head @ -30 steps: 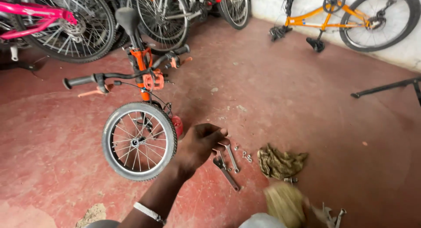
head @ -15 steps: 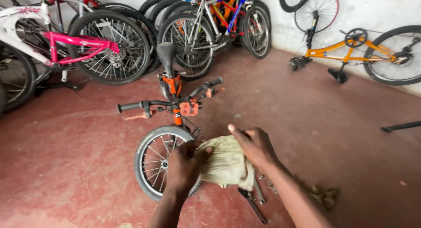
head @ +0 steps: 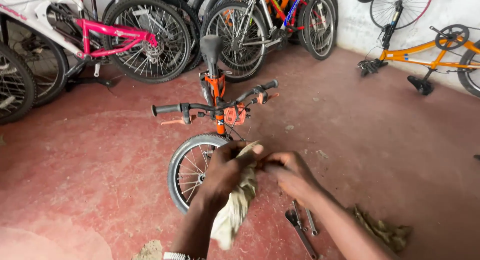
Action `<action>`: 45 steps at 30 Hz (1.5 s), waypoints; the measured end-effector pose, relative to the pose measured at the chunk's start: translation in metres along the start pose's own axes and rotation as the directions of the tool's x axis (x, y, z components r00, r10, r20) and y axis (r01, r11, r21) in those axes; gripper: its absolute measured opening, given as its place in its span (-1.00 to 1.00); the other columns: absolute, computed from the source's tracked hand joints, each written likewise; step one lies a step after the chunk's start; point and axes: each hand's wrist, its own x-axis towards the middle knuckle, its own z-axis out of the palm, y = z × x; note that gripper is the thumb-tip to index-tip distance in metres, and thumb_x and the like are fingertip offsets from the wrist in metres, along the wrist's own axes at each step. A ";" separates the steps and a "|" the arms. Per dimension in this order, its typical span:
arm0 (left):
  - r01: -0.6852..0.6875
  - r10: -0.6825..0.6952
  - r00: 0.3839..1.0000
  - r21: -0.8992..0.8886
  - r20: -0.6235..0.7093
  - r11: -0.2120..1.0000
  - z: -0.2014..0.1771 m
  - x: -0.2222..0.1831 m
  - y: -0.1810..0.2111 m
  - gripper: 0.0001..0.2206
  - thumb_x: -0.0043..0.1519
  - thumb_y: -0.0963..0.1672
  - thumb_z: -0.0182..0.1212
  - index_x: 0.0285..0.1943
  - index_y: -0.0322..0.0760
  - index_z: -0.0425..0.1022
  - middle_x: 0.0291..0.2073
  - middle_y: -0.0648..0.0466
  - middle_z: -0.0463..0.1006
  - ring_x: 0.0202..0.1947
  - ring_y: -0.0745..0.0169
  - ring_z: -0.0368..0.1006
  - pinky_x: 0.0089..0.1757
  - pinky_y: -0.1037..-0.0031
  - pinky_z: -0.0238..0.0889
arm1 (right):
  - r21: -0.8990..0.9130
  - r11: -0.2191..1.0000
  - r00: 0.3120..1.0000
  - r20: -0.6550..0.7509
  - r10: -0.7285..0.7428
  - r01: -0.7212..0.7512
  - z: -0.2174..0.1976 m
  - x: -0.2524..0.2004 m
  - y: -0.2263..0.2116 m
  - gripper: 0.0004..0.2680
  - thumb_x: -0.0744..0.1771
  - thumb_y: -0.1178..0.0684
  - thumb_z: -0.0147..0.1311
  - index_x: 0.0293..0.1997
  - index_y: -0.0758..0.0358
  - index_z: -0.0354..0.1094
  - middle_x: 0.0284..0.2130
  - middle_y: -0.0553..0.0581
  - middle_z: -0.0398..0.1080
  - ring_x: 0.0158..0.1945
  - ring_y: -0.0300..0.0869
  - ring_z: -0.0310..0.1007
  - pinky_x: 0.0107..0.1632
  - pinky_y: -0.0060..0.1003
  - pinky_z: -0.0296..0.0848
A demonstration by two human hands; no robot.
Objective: Cleaning and applying grease to bicycle wheel components during a repair
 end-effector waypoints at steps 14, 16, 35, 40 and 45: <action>0.001 -0.021 0.992 -0.166 -0.122 0.986 0.016 0.014 -0.035 -0.64 0.15 -0.19 0.44 0.07 -0.58 0.52 -0.37 -0.10 0.52 -0.36 0.11 0.57 -0.28 0.42 0.47 | -0.216 0.961 0.978 0.158 -0.139 0.171 -0.041 -0.008 -0.011 -0.91 0.20 0.13 0.24 -0.37 0.20 0.67 -0.67 -0.04 0.34 -0.47 -0.26 0.33 -0.35 -0.35 0.31; -0.037 0.065 0.992 0.244 -0.109 0.969 0.011 0.021 -0.045 -0.72 0.16 -0.10 0.49 -0.07 -0.43 0.65 -0.52 0.10 0.55 -0.45 0.40 0.42 -0.37 0.61 0.25 | -0.413 0.875 0.968 0.120 -0.222 0.252 -0.051 -0.011 -0.022 -0.87 0.26 0.12 0.22 -0.22 0.25 0.65 -0.48 0.27 0.63 -0.33 -0.09 0.63 -0.22 -0.14 0.52; 0.665 -0.550 0.746 -0.457 0.375 0.590 0.046 0.043 -0.087 -0.78 0.20 -0.20 0.27 -0.12 -0.61 0.60 -0.23 -0.27 0.66 -0.17 -0.20 0.64 -0.08 0.07 0.53 | -0.317 0.932 0.963 0.250 -0.098 0.178 -0.027 -0.050 -0.073 -0.91 0.25 0.12 0.40 -0.43 0.26 0.59 -0.66 -0.03 0.38 -0.62 -0.36 0.14 -0.55 -0.42 0.11; 0.641 -0.543 0.764 -0.507 0.349 0.575 0.049 0.046 -0.082 -0.78 0.22 -0.18 0.22 -0.13 -0.58 0.60 -0.23 -0.25 0.66 -0.17 -0.19 0.63 -0.08 0.08 0.53 | -0.191 0.969 0.976 0.182 -0.121 0.156 -0.038 -0.050 -0.065 -0.74 0.35 -0.07 0.15 -0.45 0.30 0.60 -0.66 0.13 0.38 -0.47 -0.17 0.37 -0.32 -0.30 0.36; 0.605 -0.530 0.787 -0.563 0.317 0.562 0.047 0.055 -0.079 -0.77 0.24 -0.16 0.17 -0.13 -0.55 0.59 -0.23 -0.23 0.66 -0.16 -0.18 0.63 -0.07 0.10 0.52 | -0.177 0.982 0.997 -0.056 0.058 -0.067 -0.037 -0.019 -0.025 -0.79 0.33 -0.04 0.14 -0.37 0.30 0.56 -0.62 0.17 0.45 -0.56 -0.14 0.47 -0.52 -0.32 0.43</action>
